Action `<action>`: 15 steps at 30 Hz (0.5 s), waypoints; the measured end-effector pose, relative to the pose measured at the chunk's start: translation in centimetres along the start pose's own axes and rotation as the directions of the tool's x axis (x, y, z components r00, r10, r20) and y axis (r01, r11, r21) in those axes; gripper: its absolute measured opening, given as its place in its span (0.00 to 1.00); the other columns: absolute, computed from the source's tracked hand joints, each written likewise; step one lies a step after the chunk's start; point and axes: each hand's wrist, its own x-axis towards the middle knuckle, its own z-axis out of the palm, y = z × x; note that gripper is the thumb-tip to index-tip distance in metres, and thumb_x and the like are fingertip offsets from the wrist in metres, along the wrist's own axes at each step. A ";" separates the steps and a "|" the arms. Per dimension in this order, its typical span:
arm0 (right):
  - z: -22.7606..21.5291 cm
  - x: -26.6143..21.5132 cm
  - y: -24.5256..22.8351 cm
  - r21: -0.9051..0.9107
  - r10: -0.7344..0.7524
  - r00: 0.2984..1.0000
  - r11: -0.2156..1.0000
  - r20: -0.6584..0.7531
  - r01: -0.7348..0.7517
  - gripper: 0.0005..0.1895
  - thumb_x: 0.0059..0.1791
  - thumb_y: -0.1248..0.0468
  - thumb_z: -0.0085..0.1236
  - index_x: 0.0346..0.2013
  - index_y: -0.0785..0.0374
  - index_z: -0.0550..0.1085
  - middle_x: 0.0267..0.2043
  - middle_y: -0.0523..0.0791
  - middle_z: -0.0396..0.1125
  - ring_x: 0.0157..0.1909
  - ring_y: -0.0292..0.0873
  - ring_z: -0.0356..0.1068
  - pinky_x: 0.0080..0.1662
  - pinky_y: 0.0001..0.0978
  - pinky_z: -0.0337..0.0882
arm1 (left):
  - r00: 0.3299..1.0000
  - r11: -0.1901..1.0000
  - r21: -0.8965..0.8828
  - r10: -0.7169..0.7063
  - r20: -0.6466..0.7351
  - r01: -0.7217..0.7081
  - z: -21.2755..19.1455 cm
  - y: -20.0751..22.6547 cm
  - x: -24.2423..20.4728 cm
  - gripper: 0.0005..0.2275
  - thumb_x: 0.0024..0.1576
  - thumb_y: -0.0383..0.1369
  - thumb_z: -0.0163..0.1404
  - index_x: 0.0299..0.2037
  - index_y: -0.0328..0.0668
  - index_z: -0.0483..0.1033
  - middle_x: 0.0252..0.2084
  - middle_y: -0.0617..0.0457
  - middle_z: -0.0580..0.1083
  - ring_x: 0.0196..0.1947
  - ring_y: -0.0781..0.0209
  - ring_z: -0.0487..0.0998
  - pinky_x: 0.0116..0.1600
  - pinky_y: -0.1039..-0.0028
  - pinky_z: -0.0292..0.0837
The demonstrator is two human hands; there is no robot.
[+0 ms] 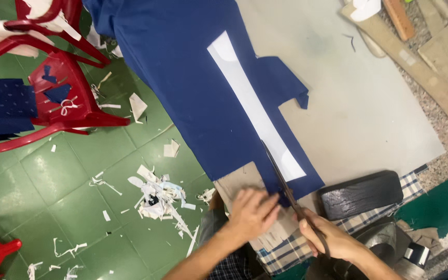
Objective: The person irons a white paper template onto a blue fabric piece using a steam iron and a pressing block. After ironing, the person uses scissors to cut the blue fabric along the edges of the template.
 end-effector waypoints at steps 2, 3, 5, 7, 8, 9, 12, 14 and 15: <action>-0.5 0.6 0.4 0.017 0.011 1.000 1.000 0.016 -0.011 0.48 0.38 0.29 0.29 0.65 0.50 0.64 0.20 0.39 0.64 0.22 0.34 0.68 0.29 0.25 0.74 | 0.999 0.998 0.062 -0.009 -0.040 0.011 -2.2 -4.0 3.3 0.15 0.64 0.41 0.47 0.54 0.42 0.75 0.49 0.47 0.71 0.49 0.52 0.70 0.48 0.62 0.67; -0.7 0.9 0.7 0.039 0.026 0.999 0.999 0.039 -0.028 0.47 0.38 0.30 0.30 0.65 0.49 0.63 0.23 0.39 0.64 0.25 0.33 0.70 0.33 0.25 0.79 | 0.997 0.992 0.119 -0.022 -0.074 0.030 -3.3 -5.9 4.8 0.18 0.64 0.42 0.45 0.60 0.45 0.70 0.58 0.43 0.71 0.57 0.45 0.72 0.53 0.54 0.68; -1.0 1.1 -0.5 0.025 0.006 0.999 1.000 0.031 -0.007 0.46 0.39 0.31 0.30 0.65 0.49 0.64 0.22 0.40 0.63 0.24 0.33 0.69 0.33 0.25 0.79 | 0.990 0.937 0.330 -0.132 0.041 0.112 -3.9 -8.6 7.0 0.26 0.64 0.48 0.42 0.67 0.39 0.63 0.67 0.41 0.63 0.67 0.42 0.62 0.65 0.51 0.57; -1.3 1.6 -1.7 0.009 -0.017 1.000 1.000 0.026 0.016 0.45 0.40 0.31 0.29 0.65 0.48 0.64 0.21 0.40 0.62 0.23 0.33 0.67 0.33 0.24 0.78 | 0.957 0.830 0.535 -0.263 0.125 0.158 -4.0 -10.4 8.1 0.34 0.65 0.53 0.38 0.73 0.33 0.55 0.76 0.40 0.54 0.76 0.38 0.52 0.77 0.48 0.46; -1.4 2.0 -2.1 0.065 0.002 1.000 0.998 0.009 -0.003 0.43 0.41 0.32 0.31 0.62 0.48 0.66 0.20 0.40 0.60 0.23 0.34 0.65 0.32 0.26 0.76 | 0.946 0.827 0.539 -0.286 0.154 0.162 -3.8 -10.8 8.1 0.34 0.65 0.53 0.35 0.73 0.33 0.55 0.77 0.40 0.54 0.77 0.42 0.50 0.77 0.50 0.42; -1.4 2.2 -2.5 0.123 0.025 1.000 0.992 -0.004 -0.025 0.40 0.41 0.32 0.33 0.59 0.48 0.68 0.20 0.41 0.58 0.22 0.35 0.63 0.32 0.27 0.74 | 0.932 0.825 0.540 -0.310 0.187 0.167 -3.6 -11.1 8.0 0.34 0.65 0.53 0.31 0.73 0.32 0.55 0.77 0.40 0.53 0.78 0.46 0.49 0.78 0.51 0.39; -1.7 2.9 -2.7 0.052 0.047 0.998 0.998 -0.047 -0.045 0.43 0.37 0.29 0.33 0.54 0.51 0.71 0.12 0.40 0.61 0.15 0.36 0.63 0.27 0.27 0.72 | 0.894 0.812 0.552 -0.376 0.246 0.190 -3.4 -11.2 8.0 0.36 0.65 0.56 0.24 0.74 0.34 0.50 0.78 0.42 0.48 0.79 0.47 0.44 0.78 0.51 0.33; -2.1 2.9 -2.5 0.065 0.039 0.998 0.997 -0.045 -0.036 0.40 0.39 0.30 0.34 0.53 0.51 0.70 0.13 0.40 0.59 0.15 0.36 0.62 0.25 0.27 0.68 | 0.895 0.817 0.544 -0.373 0.246 0.191 -3.6 -11.1 8.2 0.36 0.65 0.56 0.24 0.74 0.33 0.50 0.78 0.41 0.49 0.79 0.46 0.44 0.78 0.51 0.33; -2.3 2.9 -2.5 0.076 0.030 0.999 0.997 -0.043 -0.026 0.38 0.40 0.31 0.35 0.52 0.50 0.70 0.15 0.41 0.58 0.15 0.36 0.61 0.23 0.27 0.65 | 0.896 0.821 0.537 -0.370 0.245 0.192 -3.7 -11.1 8.2 0.36 0.65 0.56 0.24 0.74 0.33 0.51 0.78 0.41 0.49 0.78 0.45 0.45 0.78 0.51 0.33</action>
